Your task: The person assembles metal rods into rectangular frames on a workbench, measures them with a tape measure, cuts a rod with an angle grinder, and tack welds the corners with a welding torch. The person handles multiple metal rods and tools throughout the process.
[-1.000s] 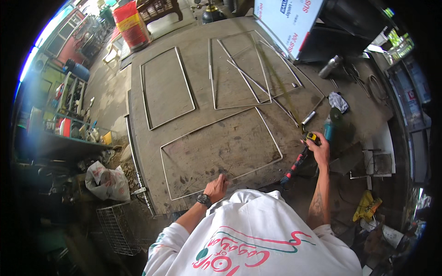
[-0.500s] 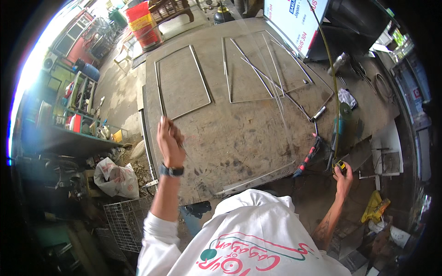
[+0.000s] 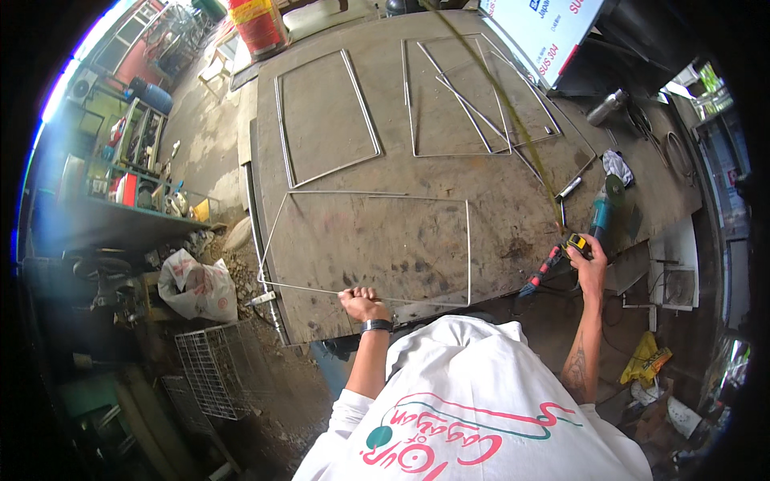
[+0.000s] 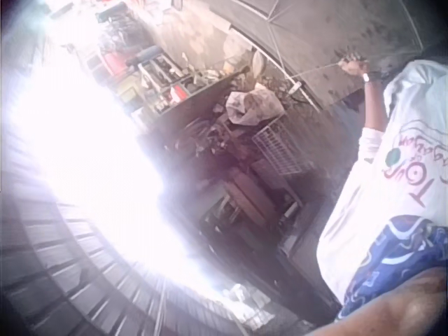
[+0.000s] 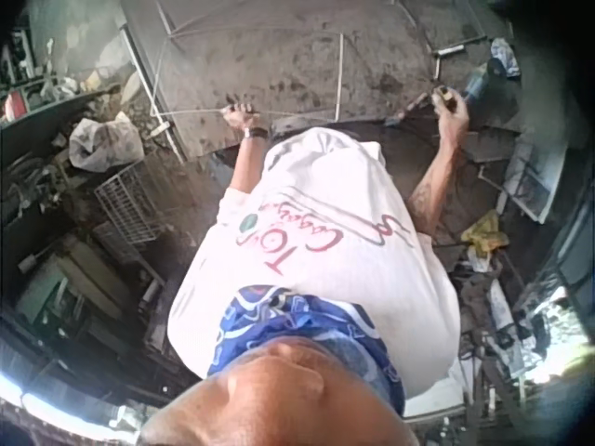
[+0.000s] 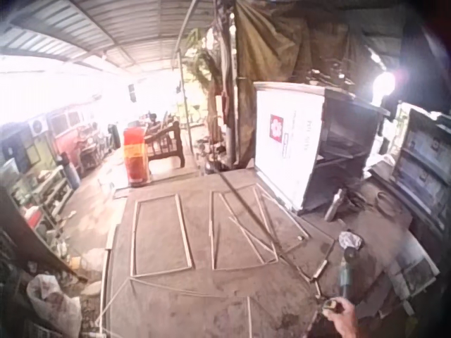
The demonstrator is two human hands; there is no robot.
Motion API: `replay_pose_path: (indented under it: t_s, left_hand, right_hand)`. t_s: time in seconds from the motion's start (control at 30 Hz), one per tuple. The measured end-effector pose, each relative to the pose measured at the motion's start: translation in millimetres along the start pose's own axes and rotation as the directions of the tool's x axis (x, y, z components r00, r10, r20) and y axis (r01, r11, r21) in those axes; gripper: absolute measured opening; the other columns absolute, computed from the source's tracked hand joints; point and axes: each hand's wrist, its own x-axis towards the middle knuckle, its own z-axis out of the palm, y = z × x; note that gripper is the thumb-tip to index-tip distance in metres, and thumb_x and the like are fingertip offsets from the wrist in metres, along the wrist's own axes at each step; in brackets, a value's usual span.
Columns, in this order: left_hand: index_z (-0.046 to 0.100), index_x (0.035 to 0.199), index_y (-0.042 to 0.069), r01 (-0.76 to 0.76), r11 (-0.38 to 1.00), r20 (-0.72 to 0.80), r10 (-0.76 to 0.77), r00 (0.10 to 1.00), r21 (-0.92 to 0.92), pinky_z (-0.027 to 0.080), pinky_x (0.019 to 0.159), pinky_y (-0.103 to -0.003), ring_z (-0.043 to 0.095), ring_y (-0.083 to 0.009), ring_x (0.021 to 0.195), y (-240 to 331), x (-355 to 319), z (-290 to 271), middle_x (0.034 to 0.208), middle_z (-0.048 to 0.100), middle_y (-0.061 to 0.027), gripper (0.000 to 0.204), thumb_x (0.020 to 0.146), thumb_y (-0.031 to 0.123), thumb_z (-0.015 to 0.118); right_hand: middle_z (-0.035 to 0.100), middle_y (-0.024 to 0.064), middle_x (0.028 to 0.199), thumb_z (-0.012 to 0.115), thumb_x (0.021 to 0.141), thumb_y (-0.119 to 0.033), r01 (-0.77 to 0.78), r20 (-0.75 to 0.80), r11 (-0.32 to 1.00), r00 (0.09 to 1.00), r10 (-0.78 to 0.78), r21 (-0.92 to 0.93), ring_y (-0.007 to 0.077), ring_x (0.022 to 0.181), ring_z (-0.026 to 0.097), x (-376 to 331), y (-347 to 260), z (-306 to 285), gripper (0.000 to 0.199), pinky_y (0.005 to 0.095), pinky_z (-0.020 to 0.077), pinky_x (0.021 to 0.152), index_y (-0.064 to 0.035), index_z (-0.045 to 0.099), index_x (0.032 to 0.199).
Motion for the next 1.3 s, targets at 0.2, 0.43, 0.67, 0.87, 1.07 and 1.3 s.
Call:
replay_pose_path:
  t_s: [0.2, 0.43, 0.67, 0.87, 1.07, 1.3]
  left_hand:
    - [0.056, 0.106, 0.004, 0.323, 0.85, -0.114, -0.303, 0.946, 0.415, 0.06, 0.088, -0.047, 0.067, -0.0308, 0.098, -64, -10, -49, 0.101, 0.068, -0.0125, 0.033, 0.113, 0.034, 0.043]
    - [0.069, 0.106, -0.003, 0.424, 0.51, -0.104, -0.542, 0.834, 0.749, 0.065, 0.068, -0.034, 0.074, -0.0246, 0.078, -95, -18, -102, 0.098, 0.075, -0.0149, 0.026, 0.104, 0.023, 0.065]
    - [0.075, 0.103, 0.0, 0.212, 0.351, -0.027, -0.464, 0.885, 0.912, 0.054, 0.057, -0.027, 0.071, -0.0153, 0.07, -82, -19, -96, 0.089, 0.077, -0.0096, 0.028, 0.102, 0.027, 0.063]
    - [0.077, 0.093, 0.001, -0.257, -0.066, 0.247, -0.129, 0.96, 0.964, 0.056, 0.062, -0.041, 0.074, -0.0247, 0.071, -70, -41, -77, 0.08, 0.076, -0.0111, 0.032, 0.099, 0.031, 0.069]
    - [0.076, 0.101, 0.01, -0.824, -0.337, 0.874, -0.011, 0.487, 0.455, 0.054, 0.086, -0.043, 0.066, -0.0354, 0.1, -57, -38, -90, 0.106, 0.069, -0.0105, 0.016, 0.091, 0.022, 0.076]
    - [0.074, 0.119, 0.018, -0.889, -0.385, 0.93, -0.161, 0.329, 0.248, 0.053, 0.097, -0.045, 0.06, -0.0348, 0.113, -44, -30, -105, 0.118, 0.064, -0.0116, 0.044, 0.082, -0.002, 0.067]
  right_hand:
    - [0.073, 0.0052, 0.104, 0.083, 0.083, -0.012, 0.142, 0.182, 0.982, 0.976, -0.119, -0.12, 0.0148, 0.096, 0.067, 43, -18, 45, 0.041, 0.0316, 0.0527, 0.089, -0.0044, 0.069, 0.121]
    - [0.073, 0.0087, 0.105, 0.084, 0.081, -0.011, 0.337, 0.361, 0.908, 0.902, -0.236, -0.249, 0.019, 0.097, 0.068, 81, -41, 75, 0.042, 0.0341, 0.0528, 0.089, -0.0051, 0.069, 0.12]
    - [0.072, 0.0127, 0.108, 0.084, 0.077, -0.005, 0.479, 0.483, 0.843, 0.814, -0.323, -0.244, 0.028, 0.1, 0.07, 99, -33, 98, 0.042, 0.0376, 0.0527, 0.091, -0.0047, 0.07, 0.117]
    - [0.071, 0.0122, 0.108, 0.084, 0.077, -0.008, 0.509, 0.558, 0.81, 0.778, -0.289, -0.291, 0.0319, 0.102, 0.07, 81, -15, 108, 0.042, 0.04, 0.0528, 0.091, -0.0072, 0.071, 0.117]
    - [0.071, 0.0124, 0.117, 0.084, 0.078, -0.011, 0.507, 0.606, 0.778, 0.767, -0.21, -0.372, 0.0336, 0.11, 0.069, 55, 12, 93, 0.043, 0.0419, 0.0533, 0.095, -0.0082, 0.071, 0.119]
    - [0.069, 0.0115, 0.117, 0.083, 0.078, -0.011, 0.483, 0.584, 0.759, 0.794, -0.169, -0.436, 0.0366, 0.111, 0.067, 38, 38, 78, 0.042, 0.0435, 0.0541, 0.093, -0.0102, 0.071, 0.118]
